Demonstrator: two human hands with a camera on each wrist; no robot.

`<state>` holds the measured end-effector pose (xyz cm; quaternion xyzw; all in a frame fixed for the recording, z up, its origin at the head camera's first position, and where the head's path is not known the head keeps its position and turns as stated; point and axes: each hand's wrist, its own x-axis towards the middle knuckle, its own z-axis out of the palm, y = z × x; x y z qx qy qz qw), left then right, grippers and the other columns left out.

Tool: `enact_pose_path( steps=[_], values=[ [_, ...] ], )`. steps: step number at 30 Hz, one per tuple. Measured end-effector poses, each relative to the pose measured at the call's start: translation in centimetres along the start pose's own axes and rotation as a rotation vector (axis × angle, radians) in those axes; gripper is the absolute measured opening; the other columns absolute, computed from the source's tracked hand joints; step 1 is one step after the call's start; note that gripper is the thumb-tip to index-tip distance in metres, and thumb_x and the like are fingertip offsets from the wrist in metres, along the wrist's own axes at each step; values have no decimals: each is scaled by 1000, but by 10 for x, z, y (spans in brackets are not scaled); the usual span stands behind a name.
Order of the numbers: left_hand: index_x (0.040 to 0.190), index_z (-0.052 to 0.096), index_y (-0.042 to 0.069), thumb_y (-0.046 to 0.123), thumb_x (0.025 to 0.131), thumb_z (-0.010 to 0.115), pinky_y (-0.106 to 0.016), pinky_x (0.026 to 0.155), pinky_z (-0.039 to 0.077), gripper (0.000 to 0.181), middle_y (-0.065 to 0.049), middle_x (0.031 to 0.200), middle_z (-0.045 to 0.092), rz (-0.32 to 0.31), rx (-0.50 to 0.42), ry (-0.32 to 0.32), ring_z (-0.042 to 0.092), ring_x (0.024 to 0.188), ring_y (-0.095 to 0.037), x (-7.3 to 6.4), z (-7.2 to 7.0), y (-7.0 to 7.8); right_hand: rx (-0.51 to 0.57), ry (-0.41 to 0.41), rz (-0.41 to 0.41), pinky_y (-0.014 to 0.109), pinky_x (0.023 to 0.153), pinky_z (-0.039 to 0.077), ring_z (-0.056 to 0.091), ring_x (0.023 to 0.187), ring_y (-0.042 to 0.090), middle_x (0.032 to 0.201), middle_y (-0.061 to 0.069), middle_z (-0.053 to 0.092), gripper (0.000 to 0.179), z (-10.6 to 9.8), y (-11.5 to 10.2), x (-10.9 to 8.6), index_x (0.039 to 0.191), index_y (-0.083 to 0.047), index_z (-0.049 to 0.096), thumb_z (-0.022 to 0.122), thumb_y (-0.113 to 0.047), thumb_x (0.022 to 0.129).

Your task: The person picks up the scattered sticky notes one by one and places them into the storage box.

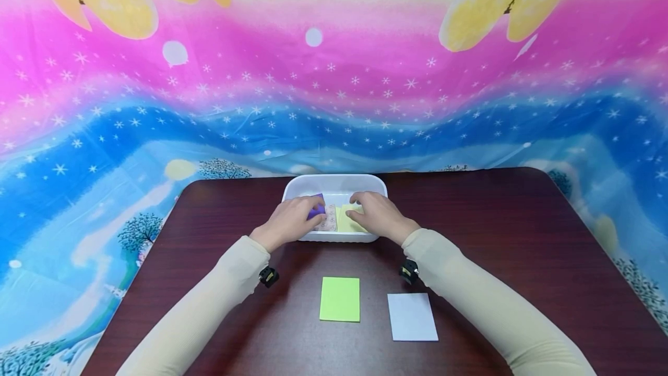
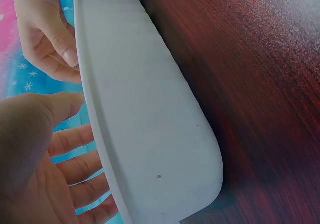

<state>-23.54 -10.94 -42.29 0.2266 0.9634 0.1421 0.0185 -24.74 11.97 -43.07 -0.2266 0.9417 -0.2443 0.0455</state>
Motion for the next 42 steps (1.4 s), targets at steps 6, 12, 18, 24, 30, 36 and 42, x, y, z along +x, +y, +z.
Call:
enact_pose_path(
  steps=[6, 12, 18, 24, 30, 36, 42],
  values=[
    [123, 66, 10, 31, 100, 62, -42, 93, 54, 32, -7, 112, 74, 0, -1, 3, 68, 98, -22, 0, 1, 0, 6, 12, -7, 51, 98, 54, 68, 112, 32, 121, 18, 72, 38, 0, -1, -1, 124, 0, 68, 67, -27, 97],
    [123, 66, 10, 32, 99, 62, -43, 92, 55, 32, -7, 112, 74, 5, -1, 12, 69, 99, -23, -1, 0, 1, 11, 10, 6, 50, 98, 54, 68, 112, 31, 122, 17, 72, 40, 0, -2, -2, 125, -1, 68, 67, -29, 97],
    [123, 67, 10, 32, 99, 63, -43, 93, 55, 32, -7, 112, 74, 11, 3, 14, 69, 99, -22, -2, 0, 2, 14, 13, 6, 50, 98, 54, 68, 112, 31, 122, 17, 72, 40, -2, -4, -3, 125, 0, 68, 67, -28, 97],
    [123, 67, 10, 32, 99, 63, -42, 93, 55, 32, -7, 112, 74, 14, 2, 14, 69, 99, -22, -4, -2, 3, 17, 22, -8, 49, 96, 55, 69, 110, 30, 121, 17, 72, 38, -2, -6, -5, 124, 0, 68, 67, -28, 97],
    [123, 67, 10, 32, 99, 63, -42, 92, 55, 33, -7, 112, 74, 16, 2, 14, 69, 98, -22, -5, -4, 5, 9, 29, -12, 48, 95, 56, 69, 109, 29, 120, 16, 72, 38, -3, -8, -7, 124, -1, 68, 67, -29, 97],
    [123, 67, 11, 32, 99, 63, -41, 92, 55, 33, -6, 113, 74, 20, 4, 24, 69, 98, -21, -6, -6, 5, 5, 51, -24, 48, 94, 56, 70, 107, 29, 118, 15, 73, 37, -3, -11, -11, 122, -2, 69, 68, -29, 97],
    [125, 67, 10, 32, 100, 63, -43, 93, 55, 33, -8, 114, 74, 18, -12, 20, 68, 98, -23, -7, -7, 6, 5, 76, -38, 48, 92, 57, 70, 105, 28, 116, 14, 74, 34, -3, -15, -14, 120, -3, 70, 69, -27, 96]
  ],
)
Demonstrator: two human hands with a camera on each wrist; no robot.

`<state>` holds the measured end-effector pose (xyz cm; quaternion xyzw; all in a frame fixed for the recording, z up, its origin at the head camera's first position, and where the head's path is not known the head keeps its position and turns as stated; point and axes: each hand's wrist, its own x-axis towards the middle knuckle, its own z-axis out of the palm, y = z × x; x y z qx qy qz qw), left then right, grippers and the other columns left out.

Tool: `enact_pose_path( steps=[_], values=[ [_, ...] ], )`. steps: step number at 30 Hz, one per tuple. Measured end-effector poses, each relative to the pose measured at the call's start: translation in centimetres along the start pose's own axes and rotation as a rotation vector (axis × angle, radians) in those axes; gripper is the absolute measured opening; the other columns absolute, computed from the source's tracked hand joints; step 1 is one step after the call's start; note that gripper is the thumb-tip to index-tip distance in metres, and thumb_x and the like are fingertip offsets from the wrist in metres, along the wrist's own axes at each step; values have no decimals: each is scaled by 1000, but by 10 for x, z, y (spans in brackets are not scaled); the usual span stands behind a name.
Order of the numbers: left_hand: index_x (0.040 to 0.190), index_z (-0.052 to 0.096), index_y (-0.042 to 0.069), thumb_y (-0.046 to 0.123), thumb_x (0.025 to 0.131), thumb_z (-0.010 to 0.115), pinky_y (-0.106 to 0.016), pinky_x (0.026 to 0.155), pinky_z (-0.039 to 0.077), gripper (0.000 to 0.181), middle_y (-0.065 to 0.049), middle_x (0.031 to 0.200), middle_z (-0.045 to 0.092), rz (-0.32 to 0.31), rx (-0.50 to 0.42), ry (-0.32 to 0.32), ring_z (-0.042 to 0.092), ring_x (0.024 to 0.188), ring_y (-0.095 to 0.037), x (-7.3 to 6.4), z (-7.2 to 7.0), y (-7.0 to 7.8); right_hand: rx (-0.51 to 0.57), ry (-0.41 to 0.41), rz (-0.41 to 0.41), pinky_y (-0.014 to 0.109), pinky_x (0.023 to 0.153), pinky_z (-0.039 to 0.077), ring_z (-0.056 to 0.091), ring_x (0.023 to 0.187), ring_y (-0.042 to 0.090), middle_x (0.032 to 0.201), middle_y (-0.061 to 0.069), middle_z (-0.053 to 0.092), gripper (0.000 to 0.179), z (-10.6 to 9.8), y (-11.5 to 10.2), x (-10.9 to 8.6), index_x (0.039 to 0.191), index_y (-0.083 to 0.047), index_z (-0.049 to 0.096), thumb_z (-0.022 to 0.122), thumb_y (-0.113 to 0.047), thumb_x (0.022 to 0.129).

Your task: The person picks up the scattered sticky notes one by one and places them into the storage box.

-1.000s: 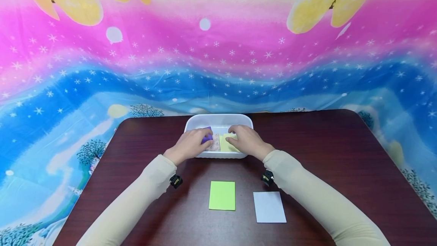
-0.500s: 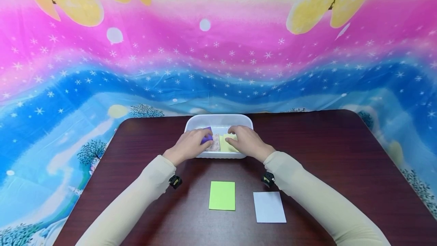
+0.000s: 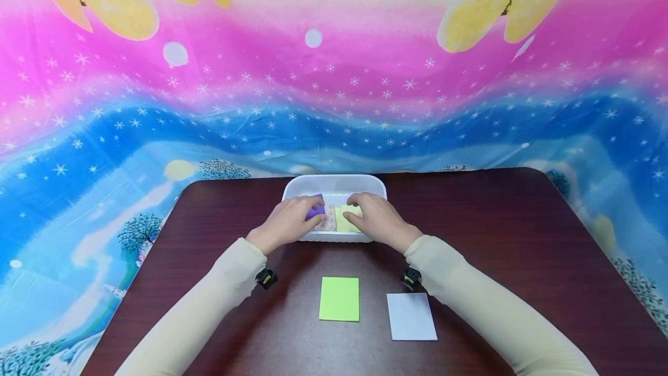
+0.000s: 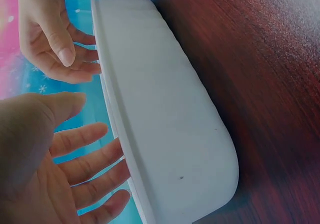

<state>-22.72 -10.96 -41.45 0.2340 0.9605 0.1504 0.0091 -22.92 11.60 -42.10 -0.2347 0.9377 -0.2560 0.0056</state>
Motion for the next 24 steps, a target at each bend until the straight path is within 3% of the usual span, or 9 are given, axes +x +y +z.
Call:
enact_pose_path(
  steps=[12, 24],
  values=[
    [123, 68, 9, 29, 98, 66, -43, 95, 54, 32, -10, 116, 74, 40, -23, 32, 69, 98, -23, -6, -2, 7, 6, 16, -11, 45, 90, 58, 69, 102, 26, 116, 12, 74, 34, -1, -7, -8, 121, -3, 70, 70, -26, 95],
    [126, 68, 8, 30, 99, 65, -43, 96, 55, 35, -10, 120, 74, 59, -31, 10, 70, 108, -25, -14, -2, 11, -2, 23, -16, 44, 87, 58, 69, 102, 25, 118, 11, 73, 34, -5, -13, -23, 122, -5, 70, 71, -27, 95]
  ],
)
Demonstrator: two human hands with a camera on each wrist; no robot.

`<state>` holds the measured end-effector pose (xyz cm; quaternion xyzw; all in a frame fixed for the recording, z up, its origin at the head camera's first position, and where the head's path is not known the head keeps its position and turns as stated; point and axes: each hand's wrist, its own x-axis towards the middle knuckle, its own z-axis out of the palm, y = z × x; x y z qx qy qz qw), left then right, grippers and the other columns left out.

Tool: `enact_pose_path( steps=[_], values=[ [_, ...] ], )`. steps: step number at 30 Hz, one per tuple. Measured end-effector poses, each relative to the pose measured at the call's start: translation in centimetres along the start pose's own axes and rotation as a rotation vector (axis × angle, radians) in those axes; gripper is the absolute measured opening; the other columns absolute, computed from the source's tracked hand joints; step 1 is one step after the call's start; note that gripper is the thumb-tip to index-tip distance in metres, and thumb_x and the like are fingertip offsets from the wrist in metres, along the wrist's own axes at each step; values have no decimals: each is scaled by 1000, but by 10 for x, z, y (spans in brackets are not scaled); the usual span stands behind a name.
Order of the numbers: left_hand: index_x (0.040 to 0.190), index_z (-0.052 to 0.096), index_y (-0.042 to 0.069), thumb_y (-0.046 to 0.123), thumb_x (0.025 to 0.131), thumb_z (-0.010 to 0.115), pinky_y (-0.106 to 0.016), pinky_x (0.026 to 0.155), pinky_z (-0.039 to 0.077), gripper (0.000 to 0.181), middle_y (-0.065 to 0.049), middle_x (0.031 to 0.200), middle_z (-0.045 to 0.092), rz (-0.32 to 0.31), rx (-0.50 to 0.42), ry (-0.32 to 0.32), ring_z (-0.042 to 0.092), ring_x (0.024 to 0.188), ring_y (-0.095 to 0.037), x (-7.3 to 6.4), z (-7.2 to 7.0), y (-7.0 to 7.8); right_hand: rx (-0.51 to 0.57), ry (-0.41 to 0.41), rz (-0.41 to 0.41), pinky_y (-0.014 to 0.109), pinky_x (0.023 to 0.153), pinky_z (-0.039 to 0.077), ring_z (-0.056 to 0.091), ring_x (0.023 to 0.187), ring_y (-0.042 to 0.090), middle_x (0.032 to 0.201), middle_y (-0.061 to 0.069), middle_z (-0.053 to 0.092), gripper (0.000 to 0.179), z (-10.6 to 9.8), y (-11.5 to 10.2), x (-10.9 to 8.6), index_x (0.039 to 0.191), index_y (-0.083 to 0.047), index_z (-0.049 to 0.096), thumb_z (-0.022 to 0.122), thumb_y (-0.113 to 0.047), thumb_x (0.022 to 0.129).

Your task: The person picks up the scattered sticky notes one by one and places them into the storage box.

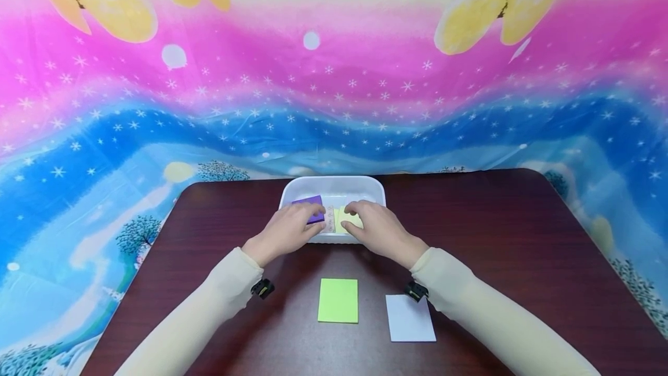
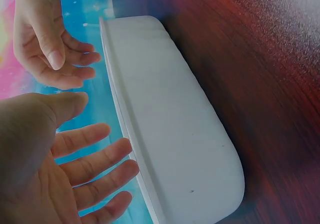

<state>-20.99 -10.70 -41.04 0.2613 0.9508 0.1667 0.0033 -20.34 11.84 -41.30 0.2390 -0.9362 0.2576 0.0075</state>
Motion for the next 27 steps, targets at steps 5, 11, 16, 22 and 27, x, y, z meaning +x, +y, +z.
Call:
enact_pose_path(
  steps=[5, 11, 16, 22, 27],
  values=[
    [126, 68, 9, 31, 98, 66, -45, 97, 54, 36, -9, 122, 73, 12, 16, 16, 69, 110, -24, -5, 0, 1, 0, 21, -23, 44, 87, 58, 69, 100, 26, 115, 11, 74, 34, 1, -4, -4, 120, -4, 70, 71, -27, 95],
    [125, 68, 10, 32, 97, 68, -45, 97, 54, 36, -9, 120, 74, 23, 44, 36, 70, 110, -24, -8, 0, 1, -14, 33, -30, 43, 87, 59, 70, 98, 25, 114, 10, 75, 33, 0, -7, -9, 119, -5, 71, 74, -26, 93],
    [127, 67, 11, 32, 97, 68, -46, 97, 54, 37, -8, 121, 74, 25, 43, 43, 69, 111, -24, -11, -1, 1, -22, 48, -43, 43, 85, 59, 70, 97, 23, 113, 9, 75, 32, 0, -8, -14, 118, -7, 71, 74, -25, 92],
    [129, 67, 13, 34, 97, 67, -44, 98, 55, 38, -5, 122, 73, 14, 59, 44, 69, 113, -23, -15, -2, 2, -25, 48, -59, 42, 84, 59, 70, 98, 22, 112, 8, 75, 33, 0, -8, -20, 119, -7, 71, 75, -25, 92],
    [129, 67, 13, 34, 97, 67, -43, 96, 55, 38, -6, 122, 73, 37, 54, 52, 69, 112, -22, -18, -3, 4, -7, 38, -60, 43, 85, 59, 71, 100, 23, 115, 10, 74, 34, -1, -9, -24, 120, -6, 70, 73, -26, 93]
  ],
)
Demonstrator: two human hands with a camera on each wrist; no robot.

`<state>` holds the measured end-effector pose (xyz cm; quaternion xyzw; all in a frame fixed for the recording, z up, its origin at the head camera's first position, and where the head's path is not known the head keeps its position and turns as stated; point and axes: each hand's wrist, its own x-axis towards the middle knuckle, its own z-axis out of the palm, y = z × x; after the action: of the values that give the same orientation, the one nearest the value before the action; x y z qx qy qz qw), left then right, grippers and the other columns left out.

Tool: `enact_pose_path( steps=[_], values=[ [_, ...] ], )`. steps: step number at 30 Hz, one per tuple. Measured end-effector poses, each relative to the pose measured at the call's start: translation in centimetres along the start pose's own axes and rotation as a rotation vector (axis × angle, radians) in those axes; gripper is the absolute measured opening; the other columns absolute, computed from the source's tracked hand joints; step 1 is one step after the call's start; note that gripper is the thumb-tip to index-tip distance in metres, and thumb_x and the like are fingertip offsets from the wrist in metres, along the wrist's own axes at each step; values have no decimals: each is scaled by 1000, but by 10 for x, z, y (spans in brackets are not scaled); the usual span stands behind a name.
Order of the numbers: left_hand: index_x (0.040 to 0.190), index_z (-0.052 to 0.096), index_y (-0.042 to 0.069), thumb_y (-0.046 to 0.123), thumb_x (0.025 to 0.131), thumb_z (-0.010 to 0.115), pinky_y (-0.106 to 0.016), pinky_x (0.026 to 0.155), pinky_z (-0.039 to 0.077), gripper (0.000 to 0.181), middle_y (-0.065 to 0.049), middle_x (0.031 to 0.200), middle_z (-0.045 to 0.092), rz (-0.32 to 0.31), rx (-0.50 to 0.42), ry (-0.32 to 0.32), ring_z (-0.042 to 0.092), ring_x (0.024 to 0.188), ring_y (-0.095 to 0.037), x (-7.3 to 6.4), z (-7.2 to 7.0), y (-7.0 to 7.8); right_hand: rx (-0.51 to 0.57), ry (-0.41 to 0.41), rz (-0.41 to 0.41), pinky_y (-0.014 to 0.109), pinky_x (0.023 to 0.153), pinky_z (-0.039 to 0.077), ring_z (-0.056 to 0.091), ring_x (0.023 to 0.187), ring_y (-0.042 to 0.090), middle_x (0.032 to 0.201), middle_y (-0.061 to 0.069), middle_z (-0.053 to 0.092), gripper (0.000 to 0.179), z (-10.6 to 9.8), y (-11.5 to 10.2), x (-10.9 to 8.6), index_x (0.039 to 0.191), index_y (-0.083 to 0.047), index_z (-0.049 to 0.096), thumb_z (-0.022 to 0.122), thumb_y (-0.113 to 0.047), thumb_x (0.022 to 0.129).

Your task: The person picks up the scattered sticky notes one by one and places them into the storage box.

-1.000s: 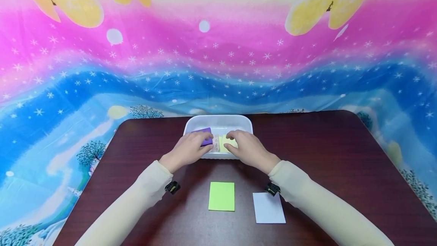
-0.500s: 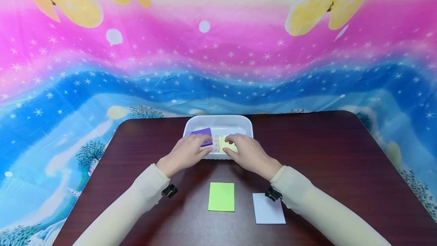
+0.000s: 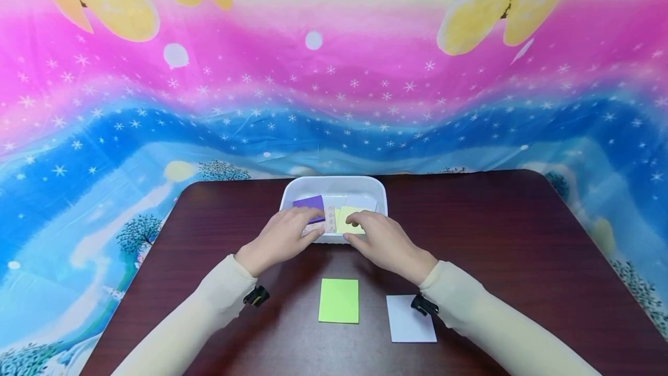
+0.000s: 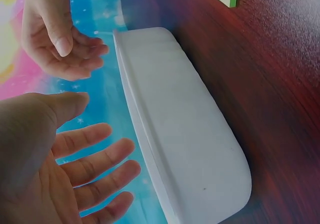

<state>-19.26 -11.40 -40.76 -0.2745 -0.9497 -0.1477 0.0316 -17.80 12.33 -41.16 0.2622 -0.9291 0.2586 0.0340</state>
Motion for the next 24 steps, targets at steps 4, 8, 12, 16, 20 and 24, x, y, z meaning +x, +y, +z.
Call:
enact_pose_path(
  steps=[4, 8, 12, 16, 20, 24],
  values=[
    [127, 67, 13, 33, 97, 68, -43, 95, 55, 37, -7, 120, 74, 21, -8, 7, 70, 109, -23, -2, -1, 3, 8, -11, 7, 43, 87, 58, 71, 102, 23, 117, 9, 74, 34, 1, 0, -3, 122, -6, 70, 72, -26, 93],
    [127, 66, 14, 35, 98, 66, -42, 94, 55, 36, -5, 121, 73, 26, 15, -2, 70, 109, -21, -4, 0, 6, 6, -23, 18, 42, 88, 59, 70, 102, 21, 117, 8, 74, 35, 1, 0, -7, 122, -7, 70, 73, -27, 93],
    [126, 67, 15, 35, 98, 66, -41, 91, 55, 35, -3, 120, 74, 39, 35, -6, 70, 107, -20, -5, 1, 8, 1, -32, 27, 41, 87, 60, 70, 101, 19, 116, 8, 74, 36, 2, -1, -10, 122, -7, 70, 74, -27, 93],
    [126, 67, 15, 35, 97, 66, -41, 89, 55, 34, -3, 118, 74, 48, 40, 0, 70, 106, -20, -7, 1, 9, -10, -30, 27, 41, 86, 60, 70, 100, 18, 116, 7, 74, 35, 3, -2, -13, 122, -8, 70, 75, -26, 92],
    [125, 67, 14, 33, 98, 66, -42, 89, 55, 33, -3, 119, 74, 57, 36, -5, 70, 106, -21, -9, 1, 11, -23, -30, 18, 41, 85, 59, 71, 98, 18, 113, 5, 74, 33, 5, -2, -16, 120, -9, 70, 75, -26, 91],
    [124, 67, 14, 34, 98, 66, -41, 86, 55, 33, -2, 116, 74, 73, 45, -2, 70, 103, -21, -11, 2, 14, -18, -33, 12, 40, 85, 59, 71, 97, 18, 110, 3, 74, 30, 6, -1, -18, 117, -11, 71, 76, -26, 91]
  ],
)
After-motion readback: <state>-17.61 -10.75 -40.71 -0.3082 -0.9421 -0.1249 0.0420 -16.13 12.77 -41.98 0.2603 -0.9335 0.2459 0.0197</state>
